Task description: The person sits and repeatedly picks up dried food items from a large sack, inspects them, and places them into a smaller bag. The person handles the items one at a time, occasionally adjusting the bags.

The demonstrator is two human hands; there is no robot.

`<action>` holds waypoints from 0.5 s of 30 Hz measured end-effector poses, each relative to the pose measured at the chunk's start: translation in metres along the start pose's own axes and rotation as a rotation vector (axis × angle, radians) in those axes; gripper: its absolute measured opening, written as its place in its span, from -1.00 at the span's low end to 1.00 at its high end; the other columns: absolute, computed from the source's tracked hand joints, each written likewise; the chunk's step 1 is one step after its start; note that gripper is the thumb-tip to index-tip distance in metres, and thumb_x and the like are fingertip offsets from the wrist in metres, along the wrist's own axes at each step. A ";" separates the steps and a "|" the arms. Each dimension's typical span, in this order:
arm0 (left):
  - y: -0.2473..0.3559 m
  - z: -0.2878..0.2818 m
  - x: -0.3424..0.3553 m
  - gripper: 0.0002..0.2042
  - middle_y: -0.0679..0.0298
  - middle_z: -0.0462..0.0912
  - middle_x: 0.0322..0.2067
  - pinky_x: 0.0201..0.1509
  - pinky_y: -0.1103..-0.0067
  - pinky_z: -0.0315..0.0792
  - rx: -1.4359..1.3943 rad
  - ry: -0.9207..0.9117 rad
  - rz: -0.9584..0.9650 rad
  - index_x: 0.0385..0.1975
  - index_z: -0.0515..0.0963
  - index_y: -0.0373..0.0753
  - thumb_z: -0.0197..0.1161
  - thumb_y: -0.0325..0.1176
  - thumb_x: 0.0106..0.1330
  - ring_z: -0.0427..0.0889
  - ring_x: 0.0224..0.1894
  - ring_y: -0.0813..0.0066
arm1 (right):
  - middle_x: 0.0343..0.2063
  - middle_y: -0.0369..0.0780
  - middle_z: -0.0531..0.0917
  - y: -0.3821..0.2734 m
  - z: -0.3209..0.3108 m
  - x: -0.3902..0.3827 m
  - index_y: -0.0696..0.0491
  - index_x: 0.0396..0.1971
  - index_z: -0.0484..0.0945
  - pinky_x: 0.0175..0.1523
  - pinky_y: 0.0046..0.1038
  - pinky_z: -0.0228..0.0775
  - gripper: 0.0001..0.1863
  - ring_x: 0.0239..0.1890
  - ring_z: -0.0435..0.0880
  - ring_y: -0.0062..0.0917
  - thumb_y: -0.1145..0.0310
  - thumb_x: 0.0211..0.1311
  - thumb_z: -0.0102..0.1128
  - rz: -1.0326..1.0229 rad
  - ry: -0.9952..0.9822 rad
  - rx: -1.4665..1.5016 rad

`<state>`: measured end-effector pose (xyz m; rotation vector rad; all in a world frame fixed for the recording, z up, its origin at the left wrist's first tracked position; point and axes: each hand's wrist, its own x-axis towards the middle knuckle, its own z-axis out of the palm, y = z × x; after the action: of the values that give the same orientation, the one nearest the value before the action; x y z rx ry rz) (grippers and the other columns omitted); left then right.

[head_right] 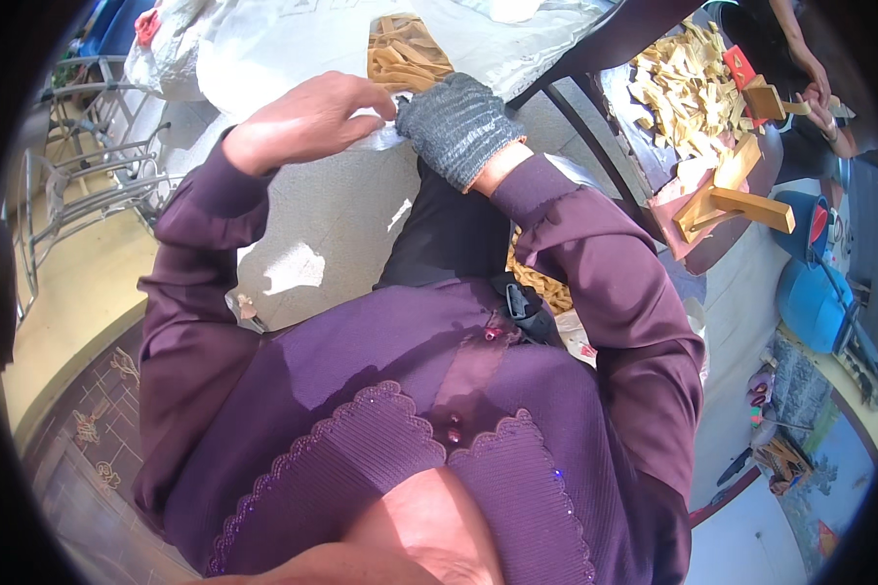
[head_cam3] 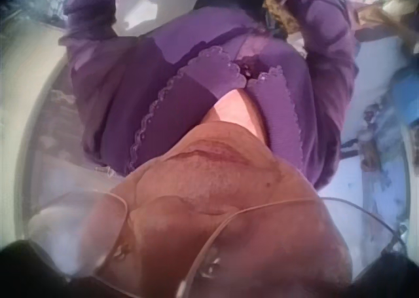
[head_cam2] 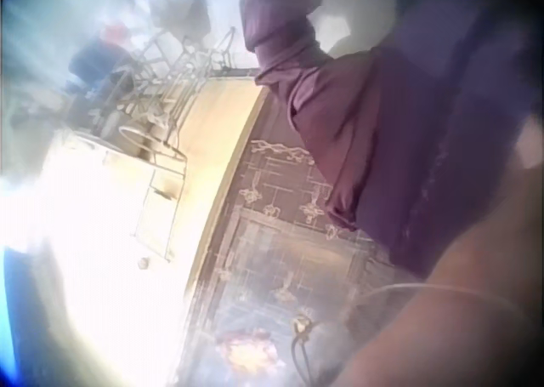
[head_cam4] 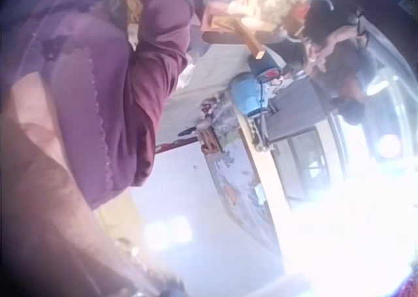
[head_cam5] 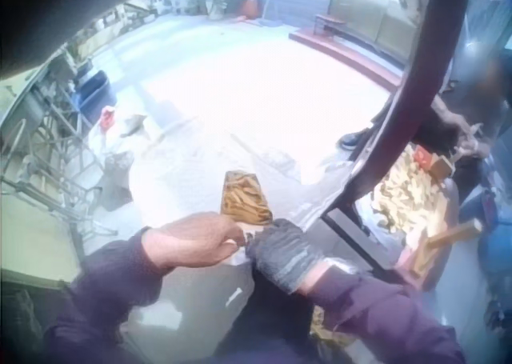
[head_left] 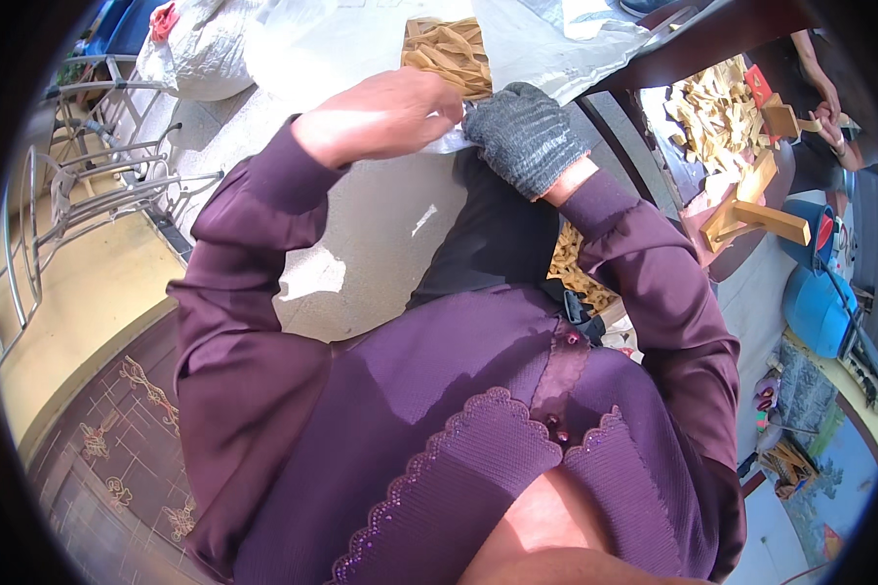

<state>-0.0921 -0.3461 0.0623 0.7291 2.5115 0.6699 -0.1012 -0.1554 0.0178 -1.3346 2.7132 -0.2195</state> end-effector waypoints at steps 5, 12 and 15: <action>-0.049 0.073 0.088 -0.72 0.07 0.62 -0.12 -0.04 0.36 0.49 0.513 -0.299 -0.122 -0.16 0.59 -0.33 0.01 -0.45 0.20 0.60 -0.06 0.17 | -0.51 -0.16 0.60 -0.026 0.001 -0.025 0.02 -0.45 0.59 -0.14 -0.30 0.40 -0.85 -0.33 0.61 -0.31 0.35 -0.03 0.09 -0.070 0.006 -0.016; -0.100 0.137 0.167 -0.72 0.03 0.59 -0.09 -0.01 0.37 0.47 0.561 -0.538 -0.176 -0.12 0.55 -0.33 0.04 -0.42 0.21 0.57 -0.02 0.16 | -0.54 -0.08 0.57 -0.044 0.011 -0.062 0.09 -0.44 0.55 -0.34 -0.23 0.45 -0.82 -0.40 0.59 -0.24 0.34 -0.02 0.07 -0.247 0.168 0.188; -0.110 0.152 0.179 -0.67 0.03 0.50 0.00 0.06 0.33 0.41 0.461 -0.338 -0.335 -0.02 0.45 -0.33 0.02 -0.42 0.22 0.49 0.08 0.16 | -0.51 -0.24 0.54 -0.057 0.003 -0.075 0.03 -0.50 0.59 -0.30 -0.38 0.48 -0.82 -0.29 0.56 -0.37 0.29 -0.12 0.13 -0.059 0.111 0.211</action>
<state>-0.1905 -0.2739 -0.1667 0.4943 2.3972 -0.1460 -0.0111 -0.1304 0.0271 -1.3797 2.6490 -0.5838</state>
